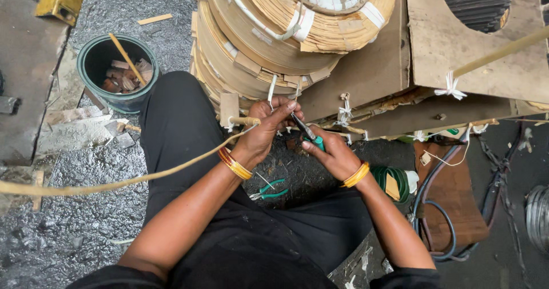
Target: The person sits on the floor and uses white plastic ties to secure a large wooden structure. They wrap the ties around the structure, pull them tight, and use pliers to cut the excess ends.
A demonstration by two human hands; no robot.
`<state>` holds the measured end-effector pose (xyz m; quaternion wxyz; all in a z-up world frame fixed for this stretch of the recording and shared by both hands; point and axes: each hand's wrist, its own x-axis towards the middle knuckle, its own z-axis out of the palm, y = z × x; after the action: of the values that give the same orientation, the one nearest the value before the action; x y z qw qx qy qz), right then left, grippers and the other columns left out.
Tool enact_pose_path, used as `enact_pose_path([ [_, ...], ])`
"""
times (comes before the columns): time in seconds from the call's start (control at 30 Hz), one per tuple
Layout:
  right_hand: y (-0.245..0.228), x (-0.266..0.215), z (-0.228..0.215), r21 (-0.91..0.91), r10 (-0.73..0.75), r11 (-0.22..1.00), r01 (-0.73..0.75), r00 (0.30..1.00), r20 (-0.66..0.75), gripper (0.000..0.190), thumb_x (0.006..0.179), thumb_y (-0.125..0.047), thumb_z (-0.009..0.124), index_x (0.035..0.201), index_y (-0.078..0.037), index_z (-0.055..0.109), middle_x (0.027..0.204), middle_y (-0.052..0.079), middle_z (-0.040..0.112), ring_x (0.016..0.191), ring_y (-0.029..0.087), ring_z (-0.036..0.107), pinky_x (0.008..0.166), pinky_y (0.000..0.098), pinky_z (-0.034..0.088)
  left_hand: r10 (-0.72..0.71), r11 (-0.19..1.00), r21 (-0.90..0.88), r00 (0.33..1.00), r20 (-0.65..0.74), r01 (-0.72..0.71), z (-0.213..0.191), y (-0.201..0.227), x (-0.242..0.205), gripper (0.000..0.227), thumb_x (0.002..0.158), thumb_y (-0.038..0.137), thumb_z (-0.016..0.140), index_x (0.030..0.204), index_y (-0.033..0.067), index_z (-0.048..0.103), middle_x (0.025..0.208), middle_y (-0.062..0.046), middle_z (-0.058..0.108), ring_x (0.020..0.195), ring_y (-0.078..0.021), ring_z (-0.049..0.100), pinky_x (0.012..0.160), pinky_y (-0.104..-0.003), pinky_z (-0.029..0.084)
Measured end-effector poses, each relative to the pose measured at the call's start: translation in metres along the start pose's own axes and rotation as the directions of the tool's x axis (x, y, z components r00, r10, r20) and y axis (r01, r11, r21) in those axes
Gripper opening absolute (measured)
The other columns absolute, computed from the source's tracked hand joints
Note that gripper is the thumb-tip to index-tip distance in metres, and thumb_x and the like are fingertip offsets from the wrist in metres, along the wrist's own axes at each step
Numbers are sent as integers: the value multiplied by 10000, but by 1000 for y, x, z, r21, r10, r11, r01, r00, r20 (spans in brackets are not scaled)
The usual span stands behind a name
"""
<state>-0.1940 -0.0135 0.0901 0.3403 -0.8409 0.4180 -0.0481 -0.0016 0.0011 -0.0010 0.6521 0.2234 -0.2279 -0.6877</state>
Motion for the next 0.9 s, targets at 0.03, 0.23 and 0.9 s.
enact_pose_path([
  [0.03,-2,-3,4,-24,-38,999,38,999,-38,365,1008,-259,642,1238,22,600,947,167,692,864,241,657,798,373,510,20,1000,-15,1000,4,-20,1,-3,-1,180,994,190,697,1031,14,703,914,-72,735,855,-137,711,771,-280,573],
  [0.23,-17,-20,49,186,207,967,-172,960,-186,295,1022,-297,637,1021,-2,626,663,115,578,612,188,554,596,356,479,96,995,-11,993,-64,-97,8,-19,0,167,1030,170,650,949,24,666,831,-33,660,789,-122,640,756,-275,527],
  [0.9,-8,-17,33,464,85,879,-112,993,80,253,1024,-197,598,1187,-8,641,948,19,734,933,112,678,877,289,530,31,993,114,997,-73,-22,-4,3,-4,180,963,199,726,962,22,699,856,-57,730,765,-107,672,697,-260,533],
])
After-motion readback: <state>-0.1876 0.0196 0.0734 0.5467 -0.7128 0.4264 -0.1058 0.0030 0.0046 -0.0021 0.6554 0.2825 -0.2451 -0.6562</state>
